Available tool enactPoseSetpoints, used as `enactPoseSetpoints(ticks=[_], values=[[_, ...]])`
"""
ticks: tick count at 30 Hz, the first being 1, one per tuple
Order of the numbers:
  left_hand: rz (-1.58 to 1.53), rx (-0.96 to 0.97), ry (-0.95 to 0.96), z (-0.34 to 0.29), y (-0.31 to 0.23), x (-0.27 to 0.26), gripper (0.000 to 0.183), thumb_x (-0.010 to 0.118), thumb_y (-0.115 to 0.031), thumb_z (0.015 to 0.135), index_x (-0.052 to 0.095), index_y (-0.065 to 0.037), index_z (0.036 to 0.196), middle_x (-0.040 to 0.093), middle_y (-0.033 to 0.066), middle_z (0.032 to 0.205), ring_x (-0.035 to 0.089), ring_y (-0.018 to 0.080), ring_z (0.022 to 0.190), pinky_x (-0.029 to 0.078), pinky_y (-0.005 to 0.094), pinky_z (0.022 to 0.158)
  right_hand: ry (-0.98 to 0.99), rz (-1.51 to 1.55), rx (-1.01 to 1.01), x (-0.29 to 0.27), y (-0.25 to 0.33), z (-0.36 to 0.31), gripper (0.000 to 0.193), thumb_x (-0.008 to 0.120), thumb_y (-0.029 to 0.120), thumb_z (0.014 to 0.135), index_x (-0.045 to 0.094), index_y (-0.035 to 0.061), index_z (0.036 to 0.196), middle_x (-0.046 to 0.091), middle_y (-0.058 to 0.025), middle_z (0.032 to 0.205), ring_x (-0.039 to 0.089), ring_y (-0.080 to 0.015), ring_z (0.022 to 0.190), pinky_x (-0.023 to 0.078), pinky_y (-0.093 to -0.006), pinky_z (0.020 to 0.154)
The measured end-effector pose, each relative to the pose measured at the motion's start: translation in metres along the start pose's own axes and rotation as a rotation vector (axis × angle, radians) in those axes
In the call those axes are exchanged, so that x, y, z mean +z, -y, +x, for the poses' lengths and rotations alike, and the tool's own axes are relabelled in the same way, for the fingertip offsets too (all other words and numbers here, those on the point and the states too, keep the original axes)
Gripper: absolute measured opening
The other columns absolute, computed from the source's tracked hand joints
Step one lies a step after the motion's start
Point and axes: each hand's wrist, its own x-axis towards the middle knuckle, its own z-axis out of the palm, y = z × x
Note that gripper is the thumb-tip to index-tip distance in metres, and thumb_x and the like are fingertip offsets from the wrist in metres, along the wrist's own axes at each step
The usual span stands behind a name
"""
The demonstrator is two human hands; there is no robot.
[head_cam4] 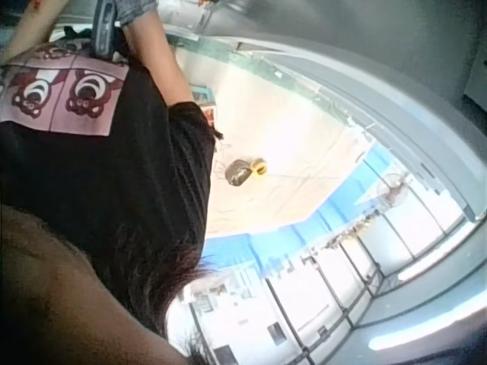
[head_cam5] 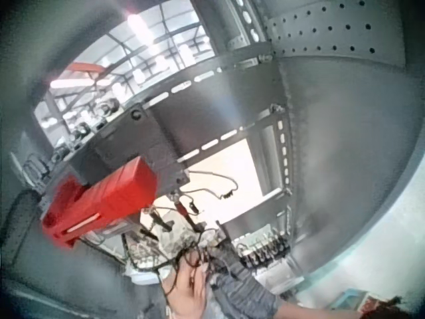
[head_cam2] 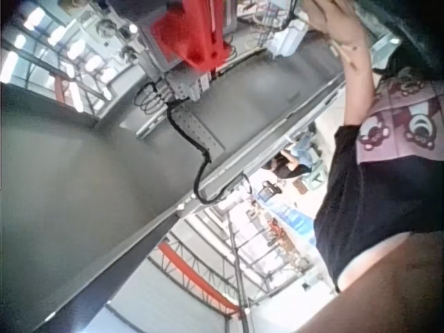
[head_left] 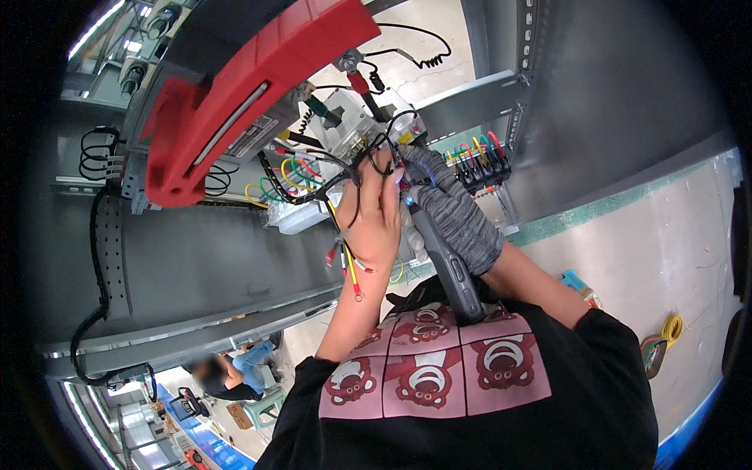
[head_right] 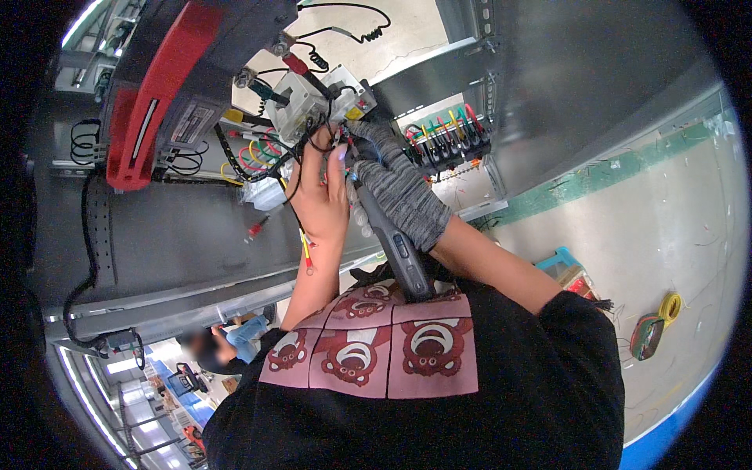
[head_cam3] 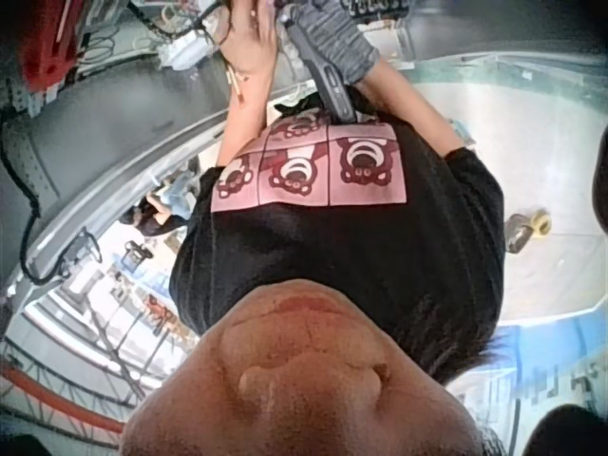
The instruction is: The person works inside an open electrical panel, stripping wire ends with pliers and securing connections with a cordless screwdriver. They handle multiple colored wires and tighten terminals throughout the panel.
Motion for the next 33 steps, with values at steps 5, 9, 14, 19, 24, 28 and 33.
enactPoseSetpoints(ticks=[5,9,14,19,24,28,33], values=[[0.188,0.073,0.120,0.000,-0.004,-0.012,0.037,0.055,0.004,0.087,0.059,-0.005,0.123,0.065,0.0141,0.113,0.061,0.0326,0.093,0.044,0.0390,0.083,0.005,0.012,-0.020,-0.001,0.006,-0.001,0.043,0.049,0.005,0.090,0.048,0.0079,0.133,0.055,-0.0068,0.121,0.051,-0.0144,0.108,0.042,-0.0276,0.095],[-0.038,-0.052,0.077,-0.010,0.005,-0.006,0.037,0.054,0.000,0.091,0.055,0.000,0.128,0.064,0.0138,0.117,0.062,0.0235,0.096,0.047,0.0341,0.084,0.014,-0.107,-0.246,-0.006,-0.009,0.006,0.043,0.048,0.004,0.089,0.048,0.0085,0.132,0.056,-0.0064,0.114,0.053,-0.0126,0.099,0.045,-0.0269,0.088],[-0.329,-0.101,0.112,0.006,0.009,0.000,0.033,0.056,-0.004,0.092,0.057,0.002,0.125,0.065,0.0163,0.115,0.065,0.0203,0.084,0.051,0.0271,0.076,0.032,0.031,-0.013,-0.004,0.003,0.000,0.045,0.048,0.004,0.090,0.047,0.0112,0.134,0.056,-0.0035,0.101,0.052,-0.0093,0.082,0.048,-0.0237,0.073],[-0.366,-0.031,0.167,0.009,0.018,-0.005,0.033,0.061,-0.004,0.088,0.058,0.002,0.121,0.067,0.0138,0.109,0.064,0.0157,0.077,0.051,0.0266,0.069,-0.017,-0.088,-0.291,-0.004,-0.017,0.011,0.044,0.051,0.006,0.091,0.046,0.0098,0.135,0.058,-0.0049,0.108,0.054,-0.0110,0.091,0.048,-0.0256,0.080],[-0.407,-0.093,0.216,0.004,0.021,-0.007,0.030,0.060,-0.004,0.091,0.058,0.004,0.119,0.065,0.0088,0.109,0.058,0.0118,0.080,0.047,0.0251,0.076,-0.003,0.010,-0.183,-0.001,-0.014,0.006,0.044,0.054,0.007,0.092,0.046,0.0064,0.135,0.057,-0.0080,0.118,0.054,-0.0154,0.105,0.045,-0.0285,0.093],[-0.268,0.069,0.216,0.025,0.005,-0.008,0.013,0.061,-0.001,0.087,0.061,0.000,0.100,0.068,0.0118,0.095,0.065,0.0204,0.074,0.051,0.0290,0.069,-0.042,-0.032,-0.312,-0.003,-0.024,0.009,0.042,0.053,0.007,0.092,0.046,0.0069,0.134,0.058,-0.0072,0.115,0.054,-0.0146,0.103,0.045,-0.0280,0.091],[-0.227,0.061,0.087,0.015,0.011,-0.005,0.008,0.062,0.000,0.086,0.063,-0.001,0.094,0.068,0.0122,0.091,0.065,0.0283,0.078,0.051,0.0330,0.068,0.013,0.007,-0.067,-0.001,-0.002,0.000,0.043,0.052,0.003,0.090,0.047,0.0071,0.133,0.057,-0.0062,0.112,0.054,-0.0136,0.099,0.046,-0.0276,0.088]])
